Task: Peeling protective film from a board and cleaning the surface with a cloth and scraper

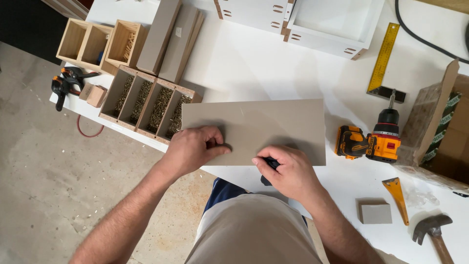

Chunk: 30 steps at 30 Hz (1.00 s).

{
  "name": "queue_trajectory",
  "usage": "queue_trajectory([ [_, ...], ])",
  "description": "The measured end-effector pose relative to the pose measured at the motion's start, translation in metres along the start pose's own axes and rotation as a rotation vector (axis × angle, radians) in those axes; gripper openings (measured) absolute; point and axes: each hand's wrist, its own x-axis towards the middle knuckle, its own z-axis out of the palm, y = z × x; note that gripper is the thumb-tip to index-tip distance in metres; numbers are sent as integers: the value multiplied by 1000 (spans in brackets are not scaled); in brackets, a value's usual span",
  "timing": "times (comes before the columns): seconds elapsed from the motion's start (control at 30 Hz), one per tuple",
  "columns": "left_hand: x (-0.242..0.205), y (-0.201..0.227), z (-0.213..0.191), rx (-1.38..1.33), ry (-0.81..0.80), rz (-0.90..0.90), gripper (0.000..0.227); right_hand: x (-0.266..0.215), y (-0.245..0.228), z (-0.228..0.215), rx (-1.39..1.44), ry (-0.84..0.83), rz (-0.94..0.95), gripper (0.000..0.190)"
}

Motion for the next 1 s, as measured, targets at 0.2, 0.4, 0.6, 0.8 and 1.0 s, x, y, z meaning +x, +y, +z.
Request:
queue_trajectory([
  [0.2,0,0,0,-141,88,31,25,3,-7,-6,41,-17,11,11],
  [0.4,-24,-7,1,-623,127,179,25,-3,8,-7,121,2,6,21],
  [0.6,-81,-43,98,-64,-48,424,17,-9,4,-26,224,-145,43,32],
  [0.8,-87,-117,131,40,-204,-520,24,-26,-19,-33,136,-186,82,14],
  [1.0,-84,-101,60,-537,510,121,115,-17,-32,-9,-94,-48,-94,14],
])
